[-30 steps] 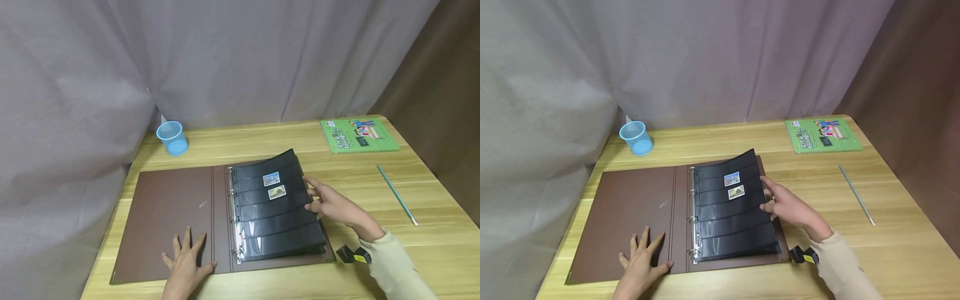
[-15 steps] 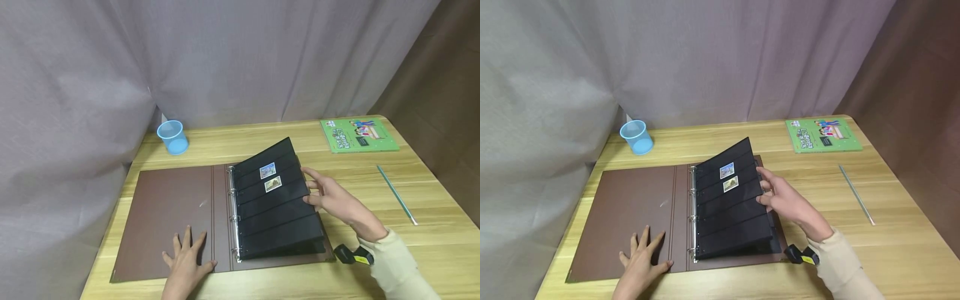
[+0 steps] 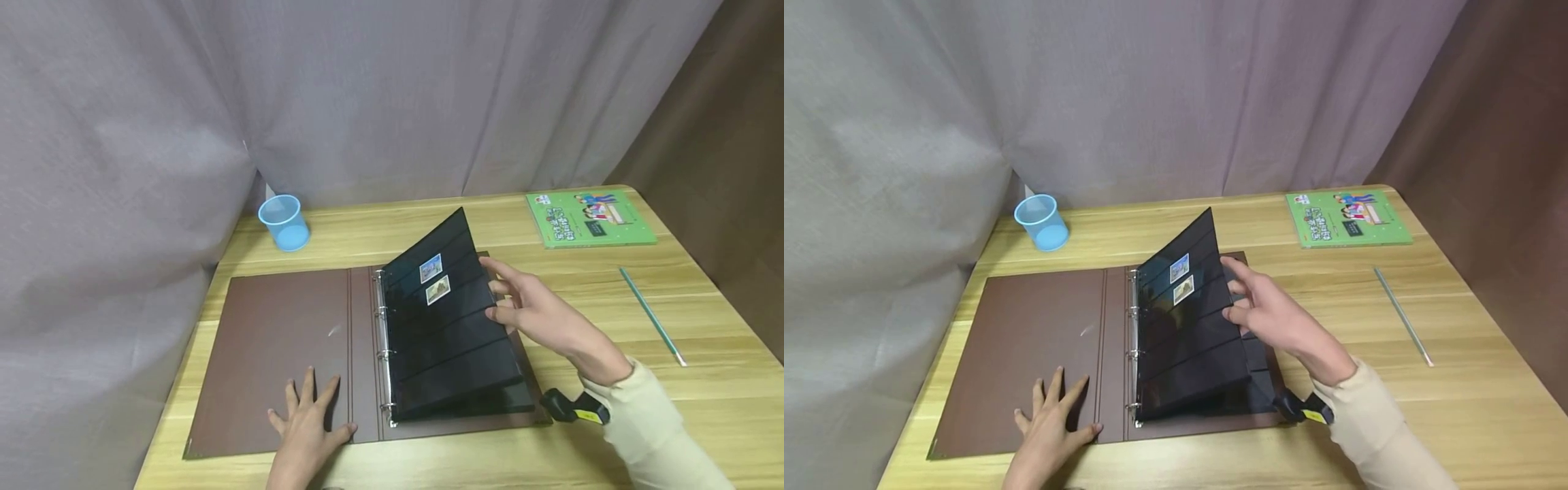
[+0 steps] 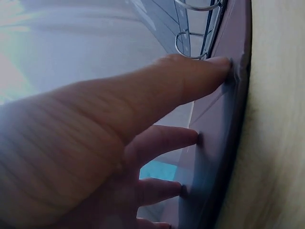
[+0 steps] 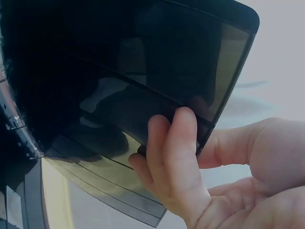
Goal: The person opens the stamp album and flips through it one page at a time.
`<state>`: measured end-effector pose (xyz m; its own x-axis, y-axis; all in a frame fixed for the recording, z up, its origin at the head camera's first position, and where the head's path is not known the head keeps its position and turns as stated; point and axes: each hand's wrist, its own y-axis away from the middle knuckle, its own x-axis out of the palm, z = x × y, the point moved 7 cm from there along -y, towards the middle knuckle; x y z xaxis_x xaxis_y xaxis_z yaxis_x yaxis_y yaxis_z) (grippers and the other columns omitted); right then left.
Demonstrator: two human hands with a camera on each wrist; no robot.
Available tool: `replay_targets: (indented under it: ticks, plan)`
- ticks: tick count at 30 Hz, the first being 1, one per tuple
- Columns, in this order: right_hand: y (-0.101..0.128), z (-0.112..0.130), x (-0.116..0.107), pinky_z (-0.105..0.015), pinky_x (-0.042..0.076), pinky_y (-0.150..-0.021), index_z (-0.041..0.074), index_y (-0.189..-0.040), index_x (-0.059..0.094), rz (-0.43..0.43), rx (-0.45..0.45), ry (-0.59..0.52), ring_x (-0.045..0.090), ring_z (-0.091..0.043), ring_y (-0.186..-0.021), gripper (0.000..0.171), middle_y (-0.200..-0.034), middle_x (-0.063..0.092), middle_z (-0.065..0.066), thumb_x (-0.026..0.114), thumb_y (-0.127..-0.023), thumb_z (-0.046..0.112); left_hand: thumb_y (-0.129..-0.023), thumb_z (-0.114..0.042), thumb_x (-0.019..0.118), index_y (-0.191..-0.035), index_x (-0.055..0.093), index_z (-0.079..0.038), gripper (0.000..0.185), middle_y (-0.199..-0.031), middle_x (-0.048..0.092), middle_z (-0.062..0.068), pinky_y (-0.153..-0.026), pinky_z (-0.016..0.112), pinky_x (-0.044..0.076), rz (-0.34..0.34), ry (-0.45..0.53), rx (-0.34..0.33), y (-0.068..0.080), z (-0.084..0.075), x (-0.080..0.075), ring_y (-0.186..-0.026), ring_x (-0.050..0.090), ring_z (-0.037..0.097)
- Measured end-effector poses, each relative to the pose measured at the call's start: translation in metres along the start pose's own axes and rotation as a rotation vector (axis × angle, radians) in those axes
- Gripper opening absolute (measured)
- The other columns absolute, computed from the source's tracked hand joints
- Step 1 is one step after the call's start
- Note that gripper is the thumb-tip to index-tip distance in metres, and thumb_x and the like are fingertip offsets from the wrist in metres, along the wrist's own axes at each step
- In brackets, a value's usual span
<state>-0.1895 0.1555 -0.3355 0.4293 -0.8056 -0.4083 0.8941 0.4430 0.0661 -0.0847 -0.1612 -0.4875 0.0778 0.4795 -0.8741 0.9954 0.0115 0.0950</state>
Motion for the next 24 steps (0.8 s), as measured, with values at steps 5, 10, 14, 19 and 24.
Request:
replay_targets:
  ticks: [5, 10, 14, 19, 24]
  plan:
    - [-0.004, 0.011, 0.004, -0.028, 0.05, -0.056, -0.003, -0.159, 0.015, 0.022, -0.029, -0.003, 0.047, -0.013, -0.059, 0.08, -0.084, 0.042, -0.008, 0.057, -0.092, -0.008, -0.073, -0.037, 0.089, -0.142, 0.058, -0.011, 0.08, -0.158, 0.029, 0.03, -0.093, 0.091, 0.006, -0.001, 0.001, -0.002, 0.0, 0.0, -0.001, -0.14, 0.016, 0.065]
    - [-0.006, 0.023, 0.009, -0.028, 0.05, -0.057, -0.001, -0.16, 0.014, 0.04, -0.052, -0.009, 0.053, -0.013, -0.067, 0.081, -0.129, 0.054, -0.029, 0.057, -0.092, -0.01, -0.072, -0.037, 0.089, -0.142, 0.059, -0.011, 0.08, -0.158, 0.03, 0.03, -0.093, 0.091, 0.006, -0.008, 0.006, -0.002, 0.0, 0.0, 0.0, -0.14, 0.016, 0.065]
    - [-0.009, 0.032, 0.015, -0.027, 0.05, -0.056, -0.002, -0.16, 0.015, 0.055, -0.076, -0.029, 0.053, -0.01, -0.064, 0.082, -0.137, 0.05, -0.033, 0.056, -0.09, -0.012, -0.072, -0.037, 0.09, -0.141, 0.059, -0.011, 0.08, -0.157, 0.03, 0.03, -0.093, 0.091, 0.006, -0.012, 0.012, -0.003, 0.0, 0.0, 0.0, -0.14, 0.016, 0.064]
    - [-0.012, 0.042, 0.024, -0.028, 0.054, -0.059, -0.002, -0.16, 0.014, 0.081, -0.096, -0.05, 0.058, -0.008, -0.074, 0.082, -0.152, 0.035, -0.033, 0.056, -0.09, -0.012, -0.072, -0.037, 0.09, -0.141, 0.059, -0.012, 0.08, -0.158, 0.03, 0.03, -0.093, 0.091, 0.005, -0.013, 0.008, -0.005, 0.0, -0.001, 0.0, -0.141, 0.016, 0.064]
    - [-0.016, 0.052, 0.032, -0.029, 0.055, -0.064, 0.0, -0.161, 0.014, 0.1, -0.115, -0.027, 0.064, -0.022, -0.097, 0.081, -0.161, 0.025, -0.025, 0.056, -0.092, -0.011, -0.072, -0.036, 0.09, -0.142, 0.059, -0.011, 0.08, -0.157, 0.03, 0.03, -0.093, 0.091, 0.005, -0.014, 0.007, -0.003, 0.0, -0.001, 0.0, -0.141, 0.015, 0.064]
